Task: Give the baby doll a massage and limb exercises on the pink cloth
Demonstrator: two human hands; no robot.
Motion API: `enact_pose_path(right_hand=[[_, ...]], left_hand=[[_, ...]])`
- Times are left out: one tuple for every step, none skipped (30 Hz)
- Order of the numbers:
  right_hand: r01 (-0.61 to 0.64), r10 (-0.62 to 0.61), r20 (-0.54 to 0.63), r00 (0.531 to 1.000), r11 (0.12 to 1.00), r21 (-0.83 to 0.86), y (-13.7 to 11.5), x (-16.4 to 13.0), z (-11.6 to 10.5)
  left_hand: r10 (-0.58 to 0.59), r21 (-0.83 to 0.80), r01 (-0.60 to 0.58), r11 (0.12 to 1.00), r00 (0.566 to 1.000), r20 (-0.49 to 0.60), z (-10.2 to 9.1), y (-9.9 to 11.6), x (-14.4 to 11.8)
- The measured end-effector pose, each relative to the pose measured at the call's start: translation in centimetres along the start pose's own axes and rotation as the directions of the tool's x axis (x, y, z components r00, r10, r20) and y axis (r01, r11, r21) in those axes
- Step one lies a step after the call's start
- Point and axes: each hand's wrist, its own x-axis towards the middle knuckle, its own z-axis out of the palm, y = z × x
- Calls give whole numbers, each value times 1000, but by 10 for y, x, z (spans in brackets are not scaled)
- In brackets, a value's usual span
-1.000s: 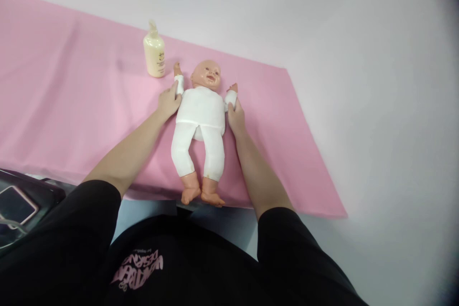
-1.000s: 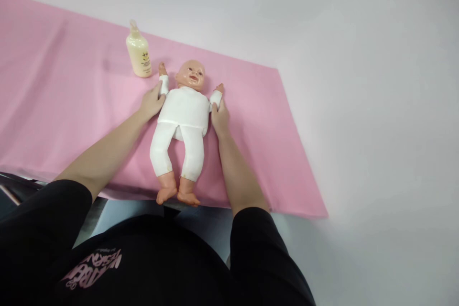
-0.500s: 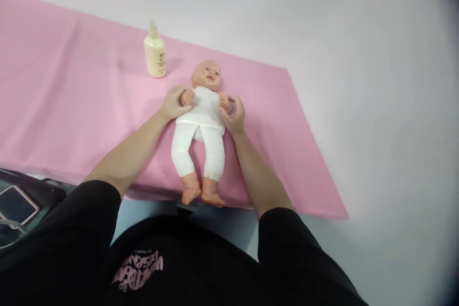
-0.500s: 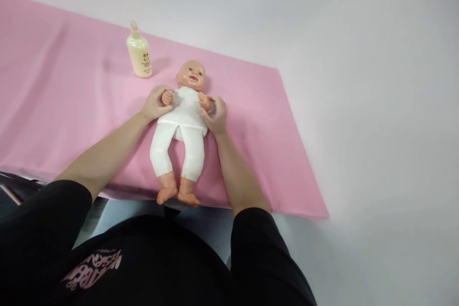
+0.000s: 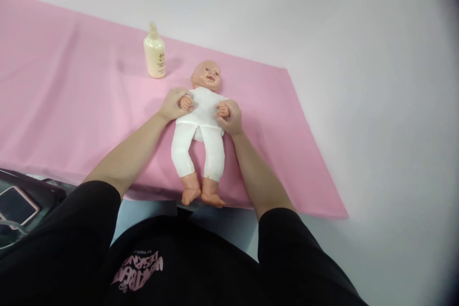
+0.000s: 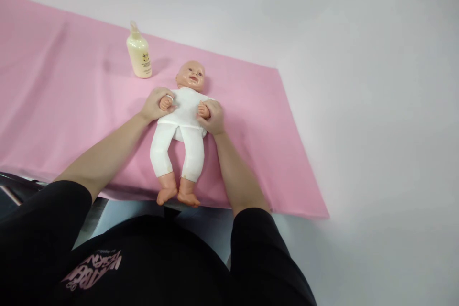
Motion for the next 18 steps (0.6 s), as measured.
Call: enact_pose_path(right_hand=[[19, -19, -12, 1000, 1000, 12, 1, 0, 1], [37, -36, -25, 999, 999, 23, 2, -1, 2], [52, -51, -37, 998, 998, 33, 3, -1, 3], [64, -62, -49, 997, 997, 40, 4, -1, 4], [72, -69, -59, 996, 996, 46, 5, -1, 4], [77, -74, -66, 995, 996, 49, 5, -2, 5], [80, -76, -71, 995, 995, 51, 6, -2, 5], [81, -77, -75, 994, 995, 52, 6, -2, 5], [82, -78, -76, 994, 995, 54, 6, -2, 5], [83, -79, -76, 994, 995, 55, 7, -2, 5], [82, -77, -75, 994, 995, 57, 7, -2, 5], [79, -75, -71, 995, 995, 58, 7, -2, 5], [76, -72, -67, 995, 995, 58, 7, -2, 5], [75, -71, -65, 995, 995, 59, 8, -2, 5], [77, -73, -64, 995, 995, 59, 8, -2, 5], [81, -77, -66, 995, 995, 59, 8, -2, 5], [87, -82, -68, 994, 995, 59, 9, -2, 5], [92, -87, -69, 994, 994, 59, 9, -2, 5]], left_hand=[[-1, 0, 1, 1000, 1000, -2, 0, 0, 0], [0, -1, 0, 1000, 1000, -5, 1, -1, 0], [4, -2, -4, 1000, 1000, -7, 1, -1, 0], [10, -4, -10, 1000, 1000, -10, 1, -2, 0], [15, -5, -15, 1000, 1000, -14, 2, -2, 0], [19, -4, -19, 1000, 1000, -16, 2, -3, 0], [19, -1, -19, 1000, 1000, -18, 2, -3, 0], [18, 3, -18, 1000, 1000, -19, 2, -3, 0], [14, 8, -14, 1000, 1000, -19, 2, -3, 0], [12, 12, -11, 1000, 1000, -19, 2, -3, 0], [15, 13, -14, 1000, 1000, -19, 2, -3, -1], [23, 11, -23, 1000, 999, -23, 2, -3, -1], [33, 7, -33, 999, 999, -27, 1, -3, -1], [41, 2, -41, 999, 999, -30, 1, -3, -1], [43, 0, -43, 999, 999, -31, 1, -2, -1], [37, -1, -37, 999, 999, -30, 1, -2, -1], [27, 2, -27, 1000, 999, -27, 0, -1, -1], [15, 5, -15, 1000, 1000, -23, 0, 0, -1]])
